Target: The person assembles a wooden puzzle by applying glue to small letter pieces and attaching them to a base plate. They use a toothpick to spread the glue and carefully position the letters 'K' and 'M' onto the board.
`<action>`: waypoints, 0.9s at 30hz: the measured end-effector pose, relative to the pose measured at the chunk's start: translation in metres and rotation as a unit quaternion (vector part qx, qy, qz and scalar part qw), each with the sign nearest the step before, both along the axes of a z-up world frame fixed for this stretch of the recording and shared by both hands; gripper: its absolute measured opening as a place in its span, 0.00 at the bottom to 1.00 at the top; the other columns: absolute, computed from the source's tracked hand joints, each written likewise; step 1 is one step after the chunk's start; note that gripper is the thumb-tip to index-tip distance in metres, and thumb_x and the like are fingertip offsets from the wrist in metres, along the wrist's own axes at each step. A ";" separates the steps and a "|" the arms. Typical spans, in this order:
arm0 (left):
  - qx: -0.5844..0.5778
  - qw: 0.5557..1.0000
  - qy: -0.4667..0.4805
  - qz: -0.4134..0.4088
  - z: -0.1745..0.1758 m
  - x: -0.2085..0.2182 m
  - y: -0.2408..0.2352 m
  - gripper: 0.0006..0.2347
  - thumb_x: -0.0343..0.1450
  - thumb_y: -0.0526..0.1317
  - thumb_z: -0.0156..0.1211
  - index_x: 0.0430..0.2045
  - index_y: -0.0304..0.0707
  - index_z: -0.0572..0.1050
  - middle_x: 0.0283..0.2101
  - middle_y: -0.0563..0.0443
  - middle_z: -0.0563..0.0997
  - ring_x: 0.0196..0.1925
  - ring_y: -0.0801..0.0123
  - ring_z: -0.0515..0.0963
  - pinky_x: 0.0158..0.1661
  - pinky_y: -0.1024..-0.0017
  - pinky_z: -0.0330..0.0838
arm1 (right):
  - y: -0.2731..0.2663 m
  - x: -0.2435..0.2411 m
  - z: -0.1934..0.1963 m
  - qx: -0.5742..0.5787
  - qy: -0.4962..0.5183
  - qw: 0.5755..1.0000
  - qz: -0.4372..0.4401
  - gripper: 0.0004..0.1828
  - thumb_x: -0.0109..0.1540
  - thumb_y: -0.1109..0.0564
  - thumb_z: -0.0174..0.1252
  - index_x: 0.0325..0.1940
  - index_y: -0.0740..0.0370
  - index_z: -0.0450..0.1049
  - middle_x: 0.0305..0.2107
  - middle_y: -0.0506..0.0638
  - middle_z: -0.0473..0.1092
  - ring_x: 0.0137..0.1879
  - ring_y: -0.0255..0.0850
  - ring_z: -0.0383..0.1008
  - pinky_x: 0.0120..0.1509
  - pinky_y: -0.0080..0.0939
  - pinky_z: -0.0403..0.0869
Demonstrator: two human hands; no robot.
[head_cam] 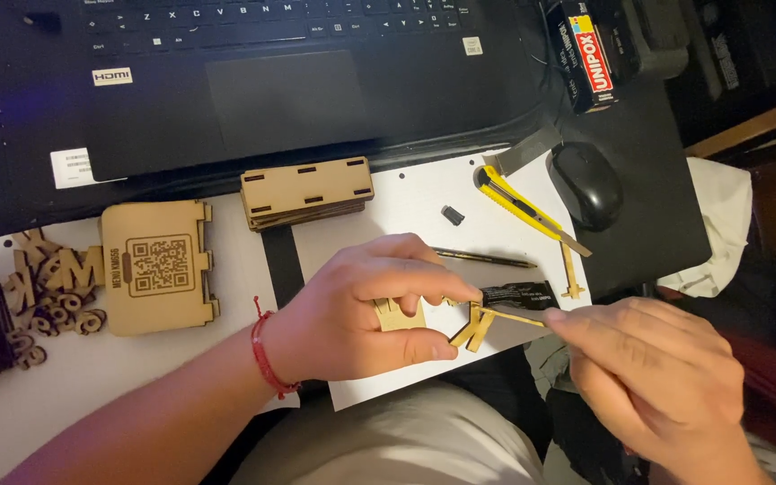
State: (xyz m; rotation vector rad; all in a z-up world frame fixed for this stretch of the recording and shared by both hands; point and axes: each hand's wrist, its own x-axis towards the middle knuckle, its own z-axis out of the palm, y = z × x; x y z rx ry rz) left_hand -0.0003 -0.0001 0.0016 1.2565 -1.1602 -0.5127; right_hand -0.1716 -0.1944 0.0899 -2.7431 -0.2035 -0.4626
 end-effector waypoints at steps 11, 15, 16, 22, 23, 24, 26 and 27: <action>-0.001 1.000 0.007 0.005 -0.003 0.001 0.000 0.18 0.63 0.41 0.75 0.46 0.51 0.77 0.39 0.54 0.78 0.32 0.74 0.73 0.34 0.80 0.76 | -0.002 0.000 -0.002 0.020 -0.020 1.000 0.011 0.09 0.57 0.73 0.54 0.39 0.71 0.75 0.27 0.56 0.74 0.28 0.44 0.75 0.35 0.38 0.73; 0.008 1.000 0.029 0.006 -0.003 0.000 0.001 0.19 0.62 0.40 0.76 0.45 0.53 0.77 0.40 0.56 0.77 0.30 0.75 0.71 0.36 0.81 0.75 | -0.003 -0.005 -0.003 0.019 0.013 0.999 0.041 0.10 0.56 0.70 0.53 0.40 0.66 0.76 0.27 0.53 0.74 0.26 0.42 0.72 0.33 0.36 0.71; 0.008 1.000 0.029 0.006 -0.003 0.000 0.001 0.19 0.62 0.40 0.76 0.45 0.53 0.77 0.40 0.56 0.77 0.30 0.75 0.71 0.36 0.81 0.75 | -0.004 -0.004 -0.004 0.019 0.012 0.999 0.041 0.10 0.56 0.70 0.53 0.40 0.66 0.76 0.27 0.53 0.74 0.26 0.42 0.72 0.33 0.36 0.71; -0.007 1.000 0.030 0.002 -0.002 -0.001 0.000 0.18 0.63 0.38 0.75 0.46 0.51 0.76 0.41 0.54 0.80 0.36 0.75 0.74 0.35 0.80 0.76 | -0.002 -0.002 -0.007 0.043 -0.020 0.998 -0.035 0.10 0.58 0.74 0.53 0.39 0.69 0.75 0.24 0.54 0.73 0.28 0.42 0.76 0.36 0.36 0.73; -0.007 1.000 0.028 0.001 -0.001 0.000 0.000 0.18 0.63 0.38 0.74 0.46 0.50 0.77 0.40 0.53 0.81 0.36 0.74 0.74 0.35 0.80 0.76 | -0.002 -0.003 -0.007 0.052 -0.029 0.998 -0.035 0.10 0.57 0.75 0.52 0.38 0.71 0.75 0.22 0.54 0.72 0.27 0.42 0.75 0.35 0.37 0.73; -0.008 1.000 0.025 0.000 0.000 0.000 0.000 0.18 0.63 0.38 0.74 0.46 0.49 0.77 0.40 0.53 0.81 0.37 0.73 0.75 0.34 0.79 0.76 | -0.002 -0.004 -0.007 0.062 -0.037 0.997 -0.035 0.11 0.56 0.76 0.50 0.38 0.72 0.75 0.21 0.55 0.71 0.25 0.42 0.73 0.34 0.37 0.73; 0.001 1.000 0.021 0.004 -0.002 0.000 0.001 0.18 0.62 0.39 0.75 0.45 0.51 0.77 0.39 0.54 0.79 0.33 0.74 0.73 0.35 0.80 0.75 | -0.005 -0.005 -0.004 0.054 -0.013 0.998 0.009 0.10 0.57 0.73 0.50 0.37 0.70 0.75 0.26 0.54 0.74 0.27 0.41 0.76 0.35 0.37 0.74; 0.011 1.000 0.017 0.009 -0.003 0.000 0.001 0.18 0.62 0.40 0.76 0.45 0.53 0.77 0.39 0.55 0.78 0.29 0.75 0.71 0.35 0.80 0.74 | -0.006 -0.006 -0.003 0.045 0.013 0.997 0.053 0.09 0.57 0.70 0.50 0.36 0.67 0.75 0.30 0.54 0.77 0.29 0.40 0.78 0.36 0.37 0.76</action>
